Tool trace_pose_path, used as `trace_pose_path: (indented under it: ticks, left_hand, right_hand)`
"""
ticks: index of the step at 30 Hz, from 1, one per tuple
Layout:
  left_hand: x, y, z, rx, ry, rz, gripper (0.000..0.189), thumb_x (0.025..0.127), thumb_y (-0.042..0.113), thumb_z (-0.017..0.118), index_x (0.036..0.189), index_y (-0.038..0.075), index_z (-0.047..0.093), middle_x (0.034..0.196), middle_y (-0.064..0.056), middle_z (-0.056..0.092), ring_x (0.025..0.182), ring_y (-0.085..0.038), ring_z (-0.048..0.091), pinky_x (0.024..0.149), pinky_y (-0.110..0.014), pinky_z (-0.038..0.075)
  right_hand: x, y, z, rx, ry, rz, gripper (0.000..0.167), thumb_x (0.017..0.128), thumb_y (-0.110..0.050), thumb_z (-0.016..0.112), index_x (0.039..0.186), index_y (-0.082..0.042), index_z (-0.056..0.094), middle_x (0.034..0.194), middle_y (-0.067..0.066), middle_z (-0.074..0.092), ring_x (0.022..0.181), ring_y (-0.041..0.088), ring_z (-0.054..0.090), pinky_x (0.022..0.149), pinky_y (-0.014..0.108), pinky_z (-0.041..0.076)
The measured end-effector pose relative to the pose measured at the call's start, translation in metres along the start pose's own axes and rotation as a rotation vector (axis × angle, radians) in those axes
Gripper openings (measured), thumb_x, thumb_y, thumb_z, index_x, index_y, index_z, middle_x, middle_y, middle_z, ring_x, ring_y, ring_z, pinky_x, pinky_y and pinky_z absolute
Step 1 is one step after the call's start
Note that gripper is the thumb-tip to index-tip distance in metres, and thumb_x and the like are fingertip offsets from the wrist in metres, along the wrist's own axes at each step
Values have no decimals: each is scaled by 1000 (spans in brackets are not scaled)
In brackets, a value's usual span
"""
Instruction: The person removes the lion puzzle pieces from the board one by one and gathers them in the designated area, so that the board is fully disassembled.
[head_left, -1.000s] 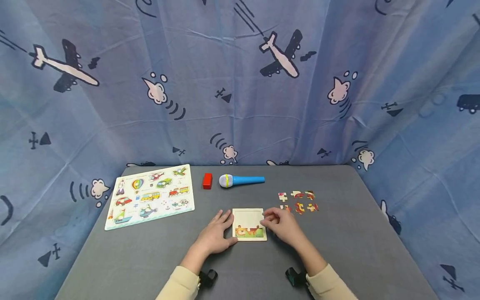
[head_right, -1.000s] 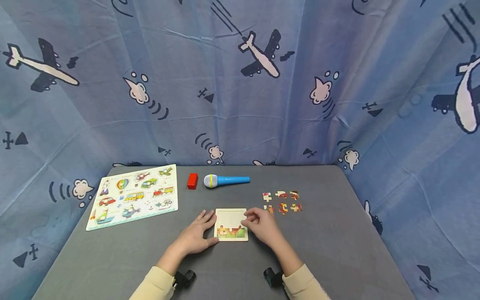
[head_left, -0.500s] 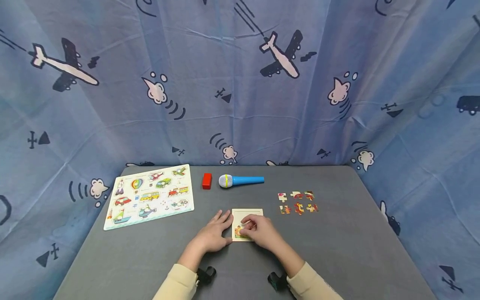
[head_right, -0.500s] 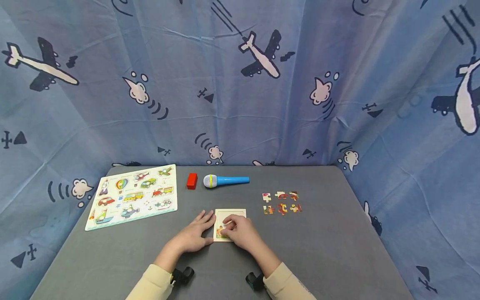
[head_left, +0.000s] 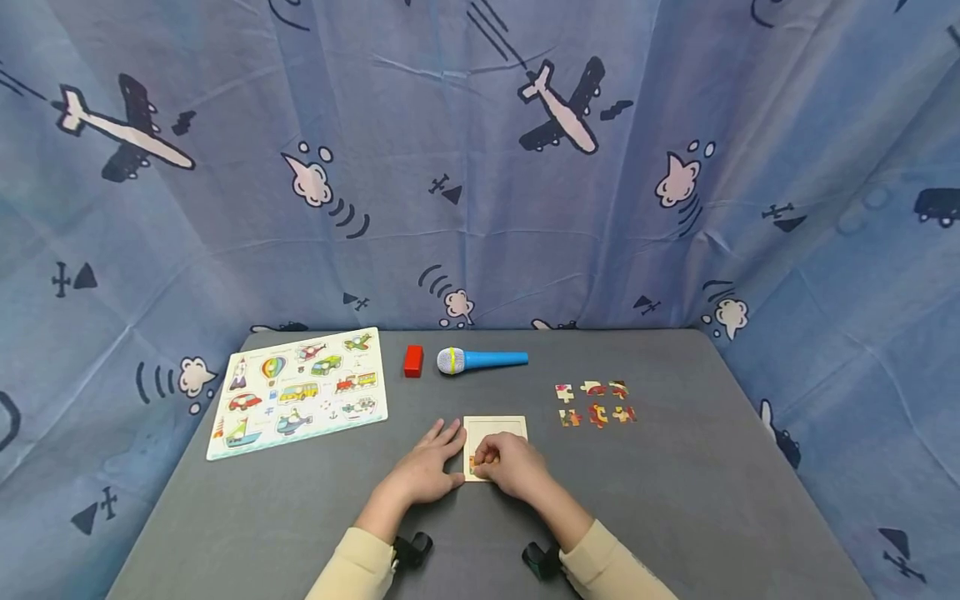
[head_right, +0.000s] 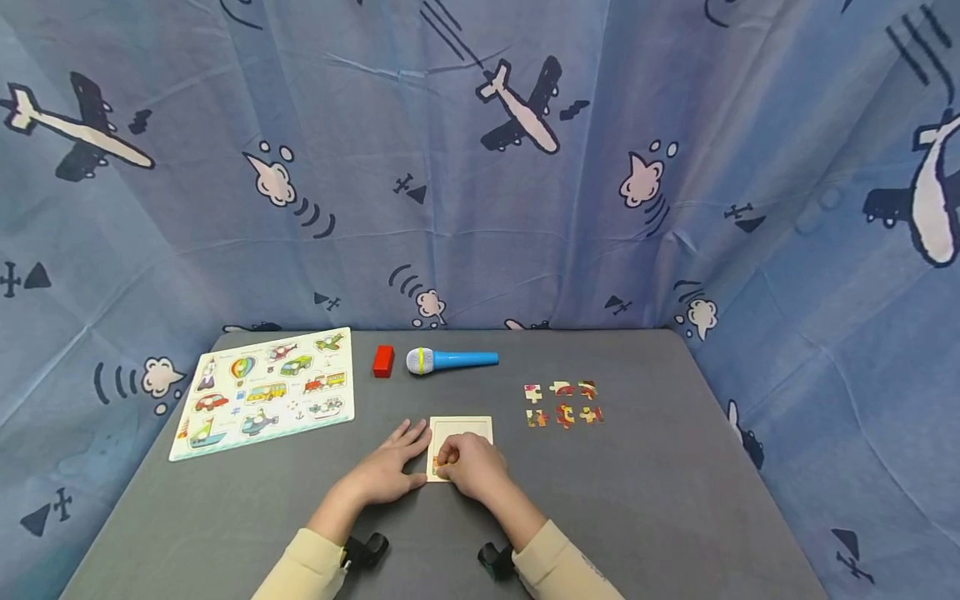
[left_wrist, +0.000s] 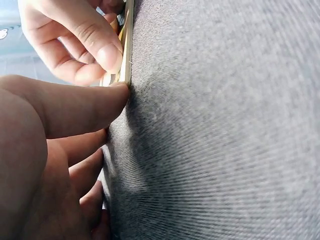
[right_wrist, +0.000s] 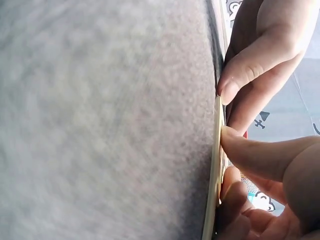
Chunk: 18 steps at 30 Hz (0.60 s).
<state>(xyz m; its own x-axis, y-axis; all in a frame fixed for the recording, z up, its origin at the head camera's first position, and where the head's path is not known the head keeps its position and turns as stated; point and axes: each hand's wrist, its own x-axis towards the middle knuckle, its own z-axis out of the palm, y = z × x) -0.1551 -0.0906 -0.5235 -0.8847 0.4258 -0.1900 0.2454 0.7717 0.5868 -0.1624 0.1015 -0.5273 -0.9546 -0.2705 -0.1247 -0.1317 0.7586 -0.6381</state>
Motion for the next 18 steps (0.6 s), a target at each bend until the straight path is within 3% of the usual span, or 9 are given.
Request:
trace_pose_path:
  ticks: [6, 18]
  left_hand:
    - [1, -1, 0, -2, 3, 7, 71, 91, 22, 73, 153, 6, 43, 165, -9, 32, 155, -36, 19, 118, -59, 30]
    - [1, 1, 0, 9, -5, -4, 70, 92, 24, 72, 153, 7, 44, 165, -8, 31, 155, -35, 19, 118, -59, 30]
  right_hand:
    - [0, -1, 0, -12, 2, 17, 28, 82, -20, 85, 104, -15, 68, 80, -5, 58, 64, 9, 49, 58, 30, 38]
    - [1, -2, -1, 11, 40, -4, 30, 79, -15, 87, 93, -21, 61, 80, -6, 59, 65, 10, 48, 58, 29, 37]
